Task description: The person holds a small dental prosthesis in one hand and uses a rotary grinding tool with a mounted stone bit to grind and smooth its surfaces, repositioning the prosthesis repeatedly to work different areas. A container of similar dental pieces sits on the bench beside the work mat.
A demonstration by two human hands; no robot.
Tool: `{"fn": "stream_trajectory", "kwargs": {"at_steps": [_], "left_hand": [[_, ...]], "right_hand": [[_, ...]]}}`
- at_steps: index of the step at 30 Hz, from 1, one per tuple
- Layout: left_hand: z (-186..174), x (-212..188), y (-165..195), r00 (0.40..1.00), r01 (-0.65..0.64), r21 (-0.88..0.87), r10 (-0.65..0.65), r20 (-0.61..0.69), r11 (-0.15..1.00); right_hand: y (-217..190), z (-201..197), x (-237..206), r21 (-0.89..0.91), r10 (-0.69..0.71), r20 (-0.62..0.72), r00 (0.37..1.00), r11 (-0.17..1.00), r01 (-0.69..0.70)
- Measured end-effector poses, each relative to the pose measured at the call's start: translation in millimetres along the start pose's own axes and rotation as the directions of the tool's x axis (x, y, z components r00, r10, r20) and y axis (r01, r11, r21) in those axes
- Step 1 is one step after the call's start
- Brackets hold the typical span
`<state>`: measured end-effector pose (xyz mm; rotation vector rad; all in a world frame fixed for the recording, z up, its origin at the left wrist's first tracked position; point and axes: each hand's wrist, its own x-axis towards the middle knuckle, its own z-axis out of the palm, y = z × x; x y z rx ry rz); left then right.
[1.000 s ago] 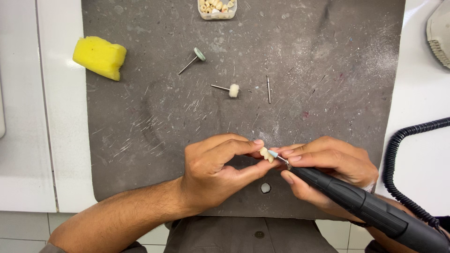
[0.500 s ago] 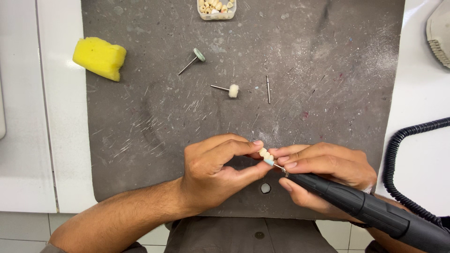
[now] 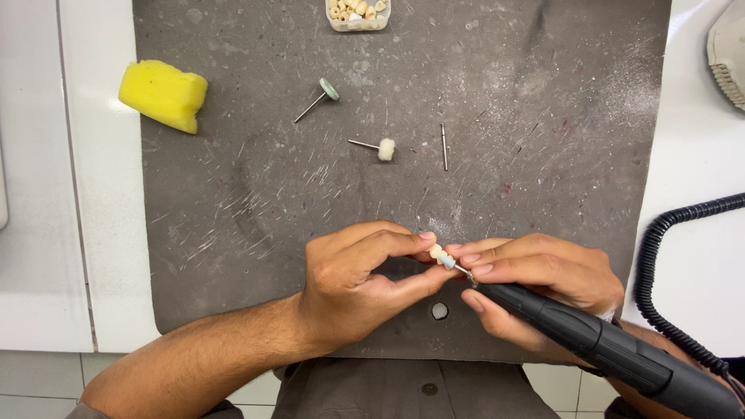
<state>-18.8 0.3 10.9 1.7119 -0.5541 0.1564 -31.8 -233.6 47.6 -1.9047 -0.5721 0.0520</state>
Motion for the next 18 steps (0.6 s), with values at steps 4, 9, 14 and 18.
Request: {"fn": "stream_trajectory", "kwargs": {"at_steps": [4, 9, 14, 18], "left_hand": [[-0.5, 0.5, 0.8, 1.000, -0.003, 0.011, 0.003, -0.008, 1.000], [-0.4, 0.7, 1.5, 1.000, -0.004, 0.019, 0.004, -0.009, 1.000], [-0.2, 0.3, 1.2, 1.000, 0.006, 0.012, -0.006, 0.002, 1.000], [0.1, 0.1, 0.9, 1.000, 0.001, 0.023, -0.001, 0.005, 1.000]], "right_hand": [[0.4, -0.7, 0.9, -0.011, -0.010, 0.007, 1.000, 1.000, 0.010], [0.1, -1.0, 0.9, -0.036, -0.011, 0.009, 1.000, 0.999, 0.012], [0.7, -0.5, 0.3, -0.016, -0.015, -0.001, 1.000, 1.000, 0.015], [0.5, -1.0, -0.2, -0.003, -0.020, 0.015, 1.000, 1.000, 0.020]]}}
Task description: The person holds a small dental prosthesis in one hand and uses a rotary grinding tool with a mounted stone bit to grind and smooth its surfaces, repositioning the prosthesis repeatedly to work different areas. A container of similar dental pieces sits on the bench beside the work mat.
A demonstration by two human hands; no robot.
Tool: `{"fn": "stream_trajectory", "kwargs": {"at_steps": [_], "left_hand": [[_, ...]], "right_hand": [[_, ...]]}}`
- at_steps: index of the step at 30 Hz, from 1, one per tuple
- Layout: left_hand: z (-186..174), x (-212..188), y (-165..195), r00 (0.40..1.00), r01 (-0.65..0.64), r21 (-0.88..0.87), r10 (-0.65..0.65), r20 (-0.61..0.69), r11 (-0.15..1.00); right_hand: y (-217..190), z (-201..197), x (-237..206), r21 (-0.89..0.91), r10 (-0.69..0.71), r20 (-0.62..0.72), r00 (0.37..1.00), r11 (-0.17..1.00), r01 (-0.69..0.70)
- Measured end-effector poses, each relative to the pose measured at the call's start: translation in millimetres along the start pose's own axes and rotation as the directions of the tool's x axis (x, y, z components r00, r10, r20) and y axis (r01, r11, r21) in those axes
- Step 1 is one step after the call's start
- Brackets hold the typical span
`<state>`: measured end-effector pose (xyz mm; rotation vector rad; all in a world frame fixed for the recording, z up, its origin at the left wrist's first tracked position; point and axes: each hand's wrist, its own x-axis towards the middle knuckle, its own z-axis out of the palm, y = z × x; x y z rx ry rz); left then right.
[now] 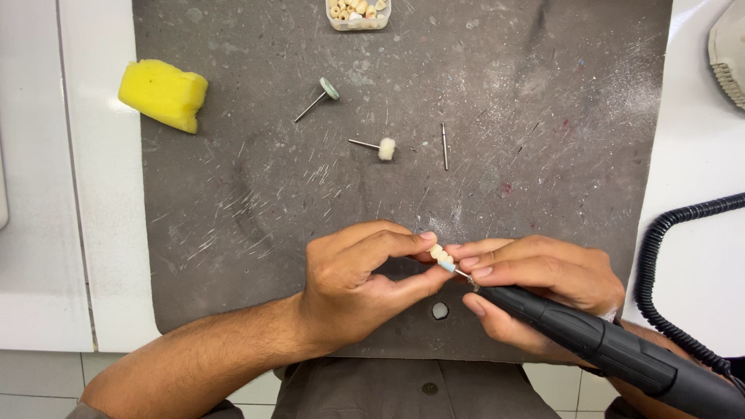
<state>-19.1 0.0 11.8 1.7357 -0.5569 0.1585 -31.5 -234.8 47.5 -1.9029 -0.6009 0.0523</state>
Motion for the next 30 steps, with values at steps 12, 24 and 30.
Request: {"fn": "stream_trajectory", "kwargs": {"at_steps": [12, 24, 30], "left_hand": [[-0.1, 1.7, 3.5, 1.000, 0.009, -0.065, -0.011, -0.024, 0.998], [1.4, 4.4, -3.1, 0.789, 0.613, -0.618, -0.341, 0.511, 0.492], [-1.9, 3.5, -3.4, 0.774, 0.626, -0.715, -0.358, 0.522, 0.311]], "right_hand": [[1.7, -1.0, -7.4, -0.018, 0.160, -0.143, 0.977, 0.986, -0.164], [19.4, -1.3, -19.2, 0.194, 0.332, -0.157, 0.930, 0.934, -0.300], [24.9, -3.6, -23.8, 0.361, 0.250, -0.112, 0.962, 0.912, -0.195]]}}
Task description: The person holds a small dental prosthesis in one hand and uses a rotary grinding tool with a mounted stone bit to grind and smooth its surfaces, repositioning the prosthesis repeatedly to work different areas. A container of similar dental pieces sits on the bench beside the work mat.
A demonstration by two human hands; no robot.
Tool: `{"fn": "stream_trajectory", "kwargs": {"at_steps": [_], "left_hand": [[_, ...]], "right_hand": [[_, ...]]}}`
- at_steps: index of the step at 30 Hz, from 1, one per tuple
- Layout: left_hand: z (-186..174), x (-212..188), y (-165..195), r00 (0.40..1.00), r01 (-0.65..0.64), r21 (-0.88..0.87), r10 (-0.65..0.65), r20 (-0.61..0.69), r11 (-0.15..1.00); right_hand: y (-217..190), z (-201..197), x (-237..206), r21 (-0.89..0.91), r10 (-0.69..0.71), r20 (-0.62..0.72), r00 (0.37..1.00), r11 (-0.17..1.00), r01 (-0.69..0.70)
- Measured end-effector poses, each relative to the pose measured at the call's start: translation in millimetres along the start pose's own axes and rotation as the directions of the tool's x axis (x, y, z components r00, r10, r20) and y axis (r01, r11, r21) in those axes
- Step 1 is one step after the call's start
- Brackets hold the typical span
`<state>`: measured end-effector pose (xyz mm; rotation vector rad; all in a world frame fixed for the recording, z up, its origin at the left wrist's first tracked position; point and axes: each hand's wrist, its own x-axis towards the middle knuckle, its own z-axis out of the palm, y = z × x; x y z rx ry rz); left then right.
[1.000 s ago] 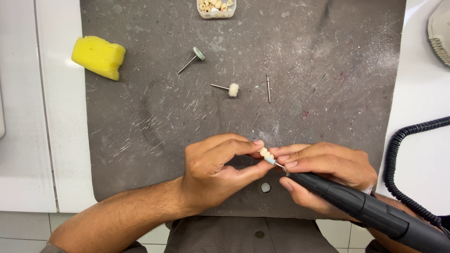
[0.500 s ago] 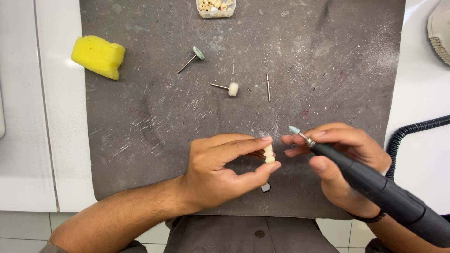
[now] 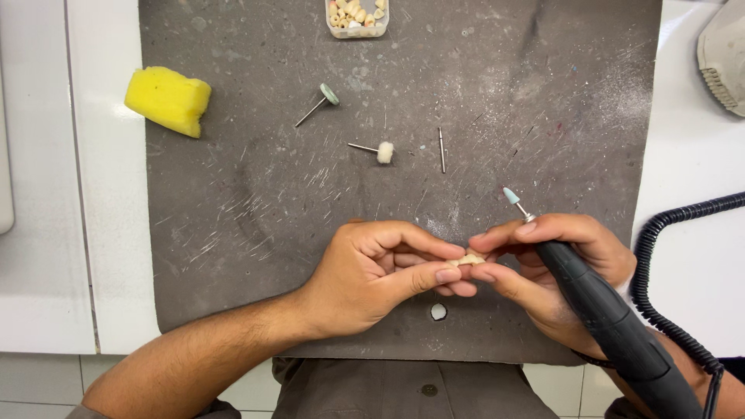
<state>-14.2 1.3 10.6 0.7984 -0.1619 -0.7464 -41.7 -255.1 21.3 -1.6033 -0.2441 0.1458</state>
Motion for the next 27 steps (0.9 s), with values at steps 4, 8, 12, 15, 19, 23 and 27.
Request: {"fn": "stream_trajectory", "kwargs": {"at_steps": [4, 8, 12, 15, 19, 23, 27], "left_hand": [[-0.4, -0.1, 2.3, 0.999, 0.045, 0.005, -0.045, -0.031, 0.999], [-1.2, -1.4, 4.1, 0.999, 0.039, 0.010, -0.039, -0.024, 0.999], [-2.6, -1.1, 4.3, 0.999, 0.040, 0.008, -0.039, -0.022, 0.999], [-2.9, -1.4, 3.8, 0.999, 0.034, 0.013, -0.034, -0.025, 0.999], [-2.7, -2.0, 2.4, 0.999, 0.018, 0.022, -0.017, -0.028, 1.000], [-3.7, -3.1, 1.4, 1.000, -0.006, 0.046, 0.007, -0.021, 0.999], [-5.1, -3.1, 0.5, 0.999, -0.038, 0.080, 0.038, -0.006, 0.996]], "right_hand": [[7.4, 2.7, -5.1, -0.026, -0.081, -0.055, 0.995, 0.997, 0.079], [10.8, 2.0, -7.2, -0.047, -0.119, -0.055, 0.991, 0.992, 0.116], [9.4, 1.0, -7.7, -0.017, -0.126, -0.035, 0.991, 0.992, 0.126], [8.8, 1.8, -7.4, -0.009, -0.111, -0.044, 0.993, 0.994, 0.111], [8.9, 2.0, -7.2, 0.004, -0.114, -0.035, 0.993, 0.993, 0.114], [9.2, 1.9, -7.3, 0.039, -0.115, -0.026, 0.993, 0.992, 0.116], [9.4, 2.1, -7.2, 0.027, -0.107, -0.030, 0.994, 0.994, 0.108]]}}
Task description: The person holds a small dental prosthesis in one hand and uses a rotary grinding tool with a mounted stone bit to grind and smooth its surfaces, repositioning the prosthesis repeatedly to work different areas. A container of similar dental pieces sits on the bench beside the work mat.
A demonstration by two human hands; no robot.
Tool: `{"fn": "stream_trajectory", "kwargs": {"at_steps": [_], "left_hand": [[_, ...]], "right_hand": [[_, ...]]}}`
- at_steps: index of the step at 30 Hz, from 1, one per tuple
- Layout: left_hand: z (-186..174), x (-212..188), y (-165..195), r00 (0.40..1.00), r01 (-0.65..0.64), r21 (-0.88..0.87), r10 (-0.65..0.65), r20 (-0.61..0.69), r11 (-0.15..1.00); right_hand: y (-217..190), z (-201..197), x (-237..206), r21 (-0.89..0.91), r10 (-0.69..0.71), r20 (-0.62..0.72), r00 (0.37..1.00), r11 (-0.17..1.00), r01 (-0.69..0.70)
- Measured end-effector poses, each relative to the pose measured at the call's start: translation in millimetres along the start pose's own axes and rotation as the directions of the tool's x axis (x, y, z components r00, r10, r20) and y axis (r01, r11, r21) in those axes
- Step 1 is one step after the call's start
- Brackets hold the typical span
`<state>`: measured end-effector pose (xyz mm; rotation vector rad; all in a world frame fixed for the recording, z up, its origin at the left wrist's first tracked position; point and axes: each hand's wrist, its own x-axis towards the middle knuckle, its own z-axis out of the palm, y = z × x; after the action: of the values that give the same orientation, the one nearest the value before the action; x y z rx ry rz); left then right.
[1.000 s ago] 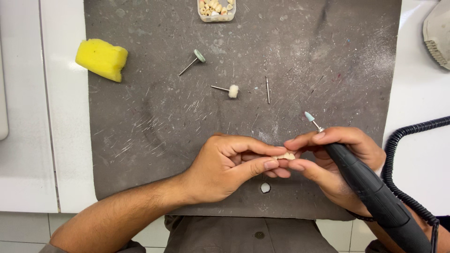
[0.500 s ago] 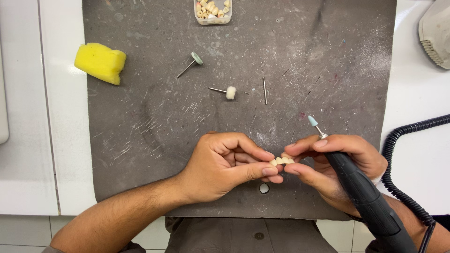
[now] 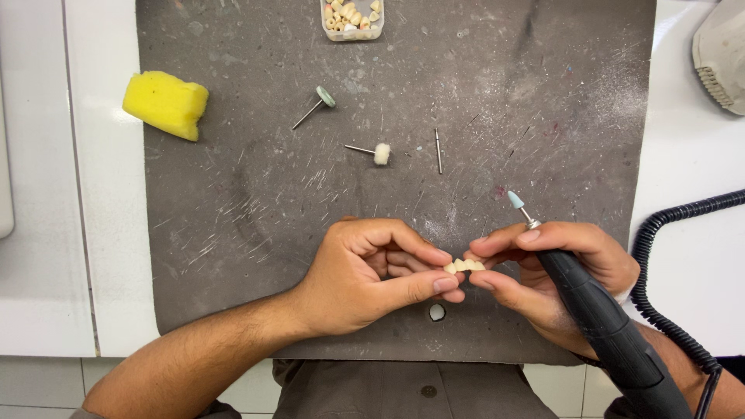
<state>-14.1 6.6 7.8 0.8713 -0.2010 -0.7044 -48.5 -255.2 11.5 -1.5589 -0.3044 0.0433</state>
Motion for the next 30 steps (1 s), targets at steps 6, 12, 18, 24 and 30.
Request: {"fn": "stream_trajectory", "kwargs": {"at_steps": [6, 12, 18, 24, 30], "left_hand": [[-0.8, 2.1, 1.5, 0.999, -0.035, 0.100, 0.035, 0.003, 0.994], [2.9, 3.7, 8.9, 0.993, -0.101, 0.281, 0.115, -0.036, 0.954], [1.4, 7.7, 13.8, 0.939, -0.293, 0.689, 0.336, 0.077, 0.662], [-5.9, 12.3, 10.3, 0.847, -0.427, 0.807, 0.494, 0.199, 0.408], [-8.8, 16.5, 9.0, 0.831, -0.423, 0.797, 0.535, 0.152, 0.431]], "right_hand": [[-0.5, 1.7, 2.8, -0.075, -0.013, -0.008, 1.000, 0.997, 0.012], [-4.7, -1.1, 7.0, 0.000, 0.034, 0.076, 0.997, 0.999, -0.034], [-2.7, 5.8, 10.6, -0.039, 0.012, 0.032, 0.999, 0.999, -0.010], [2.7, 7.5, 24.7, -0.191, 0.015, 0.004, 1.000, 0.981, -0.014], [5.7, 5.3, 33.0, -0.112, -0.010, 0.002, 1.000, 0.994, 0.011]]}}
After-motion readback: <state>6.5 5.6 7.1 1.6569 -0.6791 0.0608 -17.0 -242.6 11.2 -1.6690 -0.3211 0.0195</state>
